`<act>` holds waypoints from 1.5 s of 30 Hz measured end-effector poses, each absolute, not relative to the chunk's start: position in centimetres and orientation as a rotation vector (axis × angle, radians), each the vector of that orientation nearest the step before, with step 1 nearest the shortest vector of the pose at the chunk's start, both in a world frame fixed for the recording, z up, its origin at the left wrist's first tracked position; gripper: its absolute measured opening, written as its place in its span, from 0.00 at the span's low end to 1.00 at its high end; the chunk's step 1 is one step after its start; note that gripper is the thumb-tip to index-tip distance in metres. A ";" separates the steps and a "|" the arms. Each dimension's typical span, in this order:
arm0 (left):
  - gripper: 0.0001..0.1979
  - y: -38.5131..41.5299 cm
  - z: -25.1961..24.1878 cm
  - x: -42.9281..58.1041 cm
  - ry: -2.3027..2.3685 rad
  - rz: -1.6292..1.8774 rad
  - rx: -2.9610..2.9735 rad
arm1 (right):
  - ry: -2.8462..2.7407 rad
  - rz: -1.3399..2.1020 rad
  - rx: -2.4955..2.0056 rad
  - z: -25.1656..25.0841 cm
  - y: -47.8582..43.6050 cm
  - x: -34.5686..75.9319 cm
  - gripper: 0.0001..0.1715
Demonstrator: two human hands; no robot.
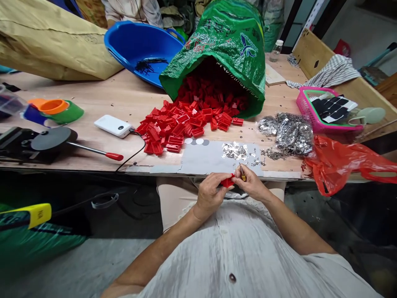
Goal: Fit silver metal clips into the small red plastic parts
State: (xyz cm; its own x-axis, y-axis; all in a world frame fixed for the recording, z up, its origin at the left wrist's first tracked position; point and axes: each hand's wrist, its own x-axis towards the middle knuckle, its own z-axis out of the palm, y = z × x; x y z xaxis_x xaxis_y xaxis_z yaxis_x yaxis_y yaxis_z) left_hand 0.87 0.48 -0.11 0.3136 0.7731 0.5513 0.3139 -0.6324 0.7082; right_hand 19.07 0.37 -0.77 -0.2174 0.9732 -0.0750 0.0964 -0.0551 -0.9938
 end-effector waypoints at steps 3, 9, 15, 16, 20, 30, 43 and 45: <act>0.12 0.2 -0.3 0.9 0.970 1.246 2.071 | -1.352 1.485 -1.209 -1.3 -0.1 19.3 0.18; 0.12 0.1 -0.5 0.6 0.963 1.197 1.874 | -1.153 1.760 -1.090 -1.2 -0.6 19.8 0.23; 0.14 0.4 -1.1 -0.3 0.770 1.208 1.704 | -0.978 1.919 -1.007 -1.2 -1.3 19.5 0.27; 0.14 0.5 -1.3 -0.4 0.740 1.196 1.648 | -0.959 1.936 -0.995 -1.3 -1.3 19.4 0.28; 0.16 1.0 -2.1 -1.0 0.773 1.182 1.294 | -1.161 1.916 -1.018 -1.1 0.2 19.4 0.28; 0.19 2.0 -2.2 -1.6 0.964 1.345 0.946 | -2.246 0.400 -1.835 -0.1 7.8 17.9 0.07; 0.19 2.2 -3.0 -1.8 0.988 1.329 0.905 | -2.368 0.372 -1.955 0.3 9.5 16.6 0.05; 0.20 2.2 -3.1 -1.8 0.990 1.332 0.907 | -2.384 0.377 -1.964 0.4 9.6 16.5 0.06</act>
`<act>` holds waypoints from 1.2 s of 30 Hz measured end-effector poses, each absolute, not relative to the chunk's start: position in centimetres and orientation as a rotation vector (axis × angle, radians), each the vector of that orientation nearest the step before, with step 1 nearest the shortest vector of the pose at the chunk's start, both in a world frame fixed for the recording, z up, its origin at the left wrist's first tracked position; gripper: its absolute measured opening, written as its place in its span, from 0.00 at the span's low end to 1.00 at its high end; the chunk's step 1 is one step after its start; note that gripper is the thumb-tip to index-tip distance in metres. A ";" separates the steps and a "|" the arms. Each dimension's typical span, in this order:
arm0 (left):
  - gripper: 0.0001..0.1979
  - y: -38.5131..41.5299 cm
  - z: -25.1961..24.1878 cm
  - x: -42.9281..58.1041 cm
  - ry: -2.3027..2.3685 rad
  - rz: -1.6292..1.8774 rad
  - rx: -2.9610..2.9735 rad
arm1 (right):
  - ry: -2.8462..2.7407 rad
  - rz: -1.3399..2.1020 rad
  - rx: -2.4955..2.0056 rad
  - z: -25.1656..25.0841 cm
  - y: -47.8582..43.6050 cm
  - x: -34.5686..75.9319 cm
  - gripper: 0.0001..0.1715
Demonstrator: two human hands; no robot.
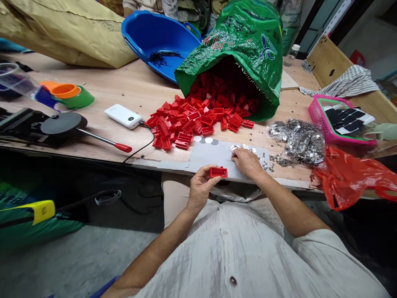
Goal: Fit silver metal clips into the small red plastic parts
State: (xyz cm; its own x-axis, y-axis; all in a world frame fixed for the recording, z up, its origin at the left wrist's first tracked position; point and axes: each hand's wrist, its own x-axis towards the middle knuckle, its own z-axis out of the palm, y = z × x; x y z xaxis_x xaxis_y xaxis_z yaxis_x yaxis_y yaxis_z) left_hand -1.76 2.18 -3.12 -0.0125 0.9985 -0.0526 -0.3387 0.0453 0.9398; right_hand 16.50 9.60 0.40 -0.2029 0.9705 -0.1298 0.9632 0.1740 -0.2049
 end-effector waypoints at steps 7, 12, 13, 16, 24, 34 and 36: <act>0.20 2.2 -3.2 -1.9 1.007 1.350 0.906 | -2.407 0.311 -1.989 0.4 9.2 16.3 0.09; 0.19 2.2 -3.1 -1.8 1.002 1.348 0.906 | -2.460 0.257 -2.016 0.1 9.0 16.0 0.09; 0.19 2.1 -3.0 -1.7 1.001 1.347 0.904 | -2.467 0.258 -2.012 0.1 9.1 16.0 0.09; 0.19 2.2 -2.9 -1.6 0.993 1.342 0.896 | -2.436 0.306 -1.984 0.3 9.3 16.0 0.08; 0.20 2.2 -2.4 -1.9 1.039 1.377 1.052 | -1.976 0.971 -1.501 1.4 7.6 17.5 0.06; 0.22 1.4 -1.8 -1.5 0.963 1.227 1.211 | -1.522 1.671 -1.219 0.8 5.1 17.4 0.23; 0.21 1.3 -1.7 -1.4 0.947 1.200 1.187 | -1.464 1.719 -1.237 0.9 4.9 17.3 0.25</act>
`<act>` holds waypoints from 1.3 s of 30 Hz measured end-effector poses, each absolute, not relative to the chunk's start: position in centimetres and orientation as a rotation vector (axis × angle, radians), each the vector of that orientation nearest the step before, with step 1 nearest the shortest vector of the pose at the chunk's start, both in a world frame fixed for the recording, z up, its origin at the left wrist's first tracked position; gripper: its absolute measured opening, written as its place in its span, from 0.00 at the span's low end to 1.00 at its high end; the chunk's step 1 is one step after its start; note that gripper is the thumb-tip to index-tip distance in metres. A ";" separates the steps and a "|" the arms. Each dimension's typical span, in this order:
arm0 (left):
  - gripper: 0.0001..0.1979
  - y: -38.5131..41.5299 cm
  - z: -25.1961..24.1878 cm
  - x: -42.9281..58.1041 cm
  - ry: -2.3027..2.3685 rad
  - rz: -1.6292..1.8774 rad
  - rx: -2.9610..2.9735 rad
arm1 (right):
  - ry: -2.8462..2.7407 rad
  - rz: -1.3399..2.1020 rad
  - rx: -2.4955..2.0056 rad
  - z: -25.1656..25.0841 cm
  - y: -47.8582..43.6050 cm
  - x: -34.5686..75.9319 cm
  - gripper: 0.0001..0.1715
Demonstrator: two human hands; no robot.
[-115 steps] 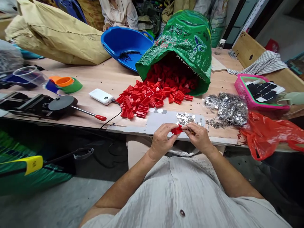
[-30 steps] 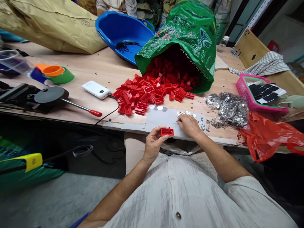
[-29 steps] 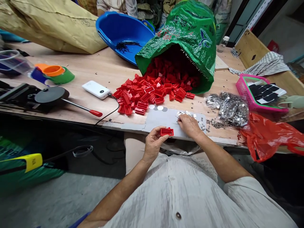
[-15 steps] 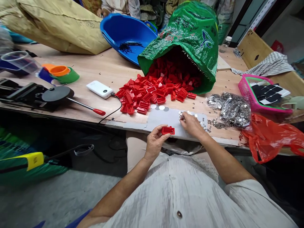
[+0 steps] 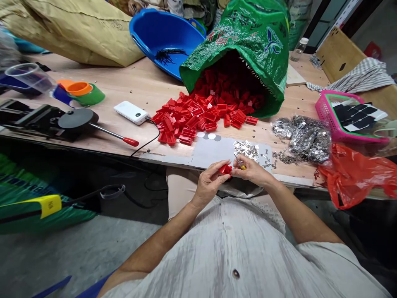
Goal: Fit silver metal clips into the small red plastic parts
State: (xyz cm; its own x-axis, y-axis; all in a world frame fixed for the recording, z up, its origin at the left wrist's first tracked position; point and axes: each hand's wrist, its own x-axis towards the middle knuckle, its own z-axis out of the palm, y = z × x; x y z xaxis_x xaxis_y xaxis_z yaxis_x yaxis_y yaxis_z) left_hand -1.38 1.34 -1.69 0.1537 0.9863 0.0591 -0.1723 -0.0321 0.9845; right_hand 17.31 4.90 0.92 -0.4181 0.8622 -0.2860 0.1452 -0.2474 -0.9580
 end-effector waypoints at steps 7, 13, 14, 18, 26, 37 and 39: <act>0.21 1.8 -1.3 -1.0 0.785 1.207 0.782 | -1.360 1.815 -1.159 1.0 4.2 17.6 0.24; 0.21 2.1 -1.0 -0.8 0.707 1.157 0.566 | -1.351 1.777 -1.105 1.0 3.4 18.1 0.22; 0.21 2.1 -0.9 -0.8 0.702 1.152 0.557 | -1.358 1.761 -1.120 1.0 3.3 18.1 0.22; 0.21 1.9 -0.7 -0.5 0.706 1.134 0.563 | -1.360 1.732 -1.143 1.1 3.1 18.0 0.22; 0.21 1.7 -0.8 0.1 0.740 1.139 0.637 | -1.353 1.723 -1.139 -0.1 3.3 18.1 0.22; 0.21 2.2 -1.3 0.0 0.753 1.170 0.757 | -1.433 1.665 -1.155 0.2 3.1 18.6 0.19; 0.20 2.6 -1.8 -0.3 0.776 1.174 0.869 | -1.615 1.482 -1.236 -0.1 2.9 18.9 0.16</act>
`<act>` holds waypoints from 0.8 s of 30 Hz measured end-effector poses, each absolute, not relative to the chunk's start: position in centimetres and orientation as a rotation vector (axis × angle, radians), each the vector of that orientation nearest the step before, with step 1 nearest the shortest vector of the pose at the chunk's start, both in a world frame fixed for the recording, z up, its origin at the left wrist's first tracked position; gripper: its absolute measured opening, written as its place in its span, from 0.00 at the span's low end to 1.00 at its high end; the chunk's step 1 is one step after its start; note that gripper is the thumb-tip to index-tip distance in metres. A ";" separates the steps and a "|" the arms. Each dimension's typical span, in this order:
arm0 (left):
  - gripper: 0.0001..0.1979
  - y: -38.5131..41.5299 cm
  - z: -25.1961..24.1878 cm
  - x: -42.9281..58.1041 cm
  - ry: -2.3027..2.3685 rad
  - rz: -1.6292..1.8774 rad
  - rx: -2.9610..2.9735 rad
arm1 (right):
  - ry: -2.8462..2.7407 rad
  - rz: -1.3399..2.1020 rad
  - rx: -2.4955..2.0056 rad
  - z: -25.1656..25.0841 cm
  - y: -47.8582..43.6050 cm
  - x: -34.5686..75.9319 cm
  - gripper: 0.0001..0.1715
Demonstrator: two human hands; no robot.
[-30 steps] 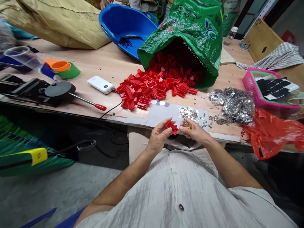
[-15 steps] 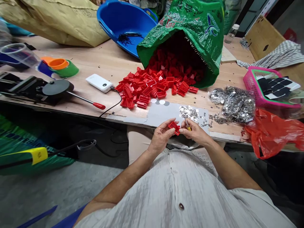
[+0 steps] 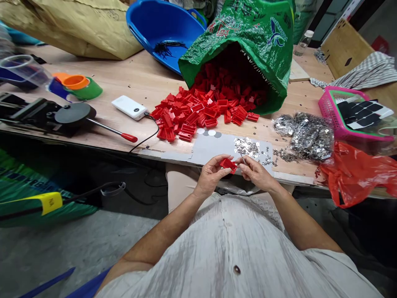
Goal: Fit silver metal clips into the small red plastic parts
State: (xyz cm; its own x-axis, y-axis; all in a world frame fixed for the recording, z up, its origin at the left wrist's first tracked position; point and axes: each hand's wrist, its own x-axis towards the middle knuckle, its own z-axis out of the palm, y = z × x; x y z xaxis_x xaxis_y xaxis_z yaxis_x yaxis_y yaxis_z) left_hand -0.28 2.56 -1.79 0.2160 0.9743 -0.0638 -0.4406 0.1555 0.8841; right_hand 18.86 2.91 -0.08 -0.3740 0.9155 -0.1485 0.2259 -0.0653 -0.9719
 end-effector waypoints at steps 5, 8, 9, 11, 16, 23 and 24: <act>0.18 4.4 -2.9 -1.6 0.930 1.107 1.239 | -2.014 0.824 -1.402 -0.9 2.6 19.1 0.18; 0.17 5.5 -3.3 -2.1 1.022 1.023 1.428 | -2.083 0.746 -1.427 -1.3 2.7 19.0 0.17; 0.17 5.8 -3.3 -2.2 1.037 0.991 1.480 | -2.092 0.737 -1.437 -1.3 2.8 18.9 0.16; 0.18 6.2 -3.2 -2.3 1.047 0.932 1.563 | -2.106 0.725 -1.459 -1.3 2.9 18.7 0.13; 0.17 6.8 -3.1 -2.3 1.004 0.850 1.696 | -2.134 0.727 -1.420 -1.4 3.2 18.5 0.11; 0.16 7.1 -3.2 -2.5 0.978 0.873 1.748 | -2.190 0.690 -1.398 -2.0 3.5 18.6 0.12; 0.16 7.2 -3.2 -2.5 0.977 0.868 1.745 | -2.194 0.679 -1.406 -2.0 3.5 18.6 0.11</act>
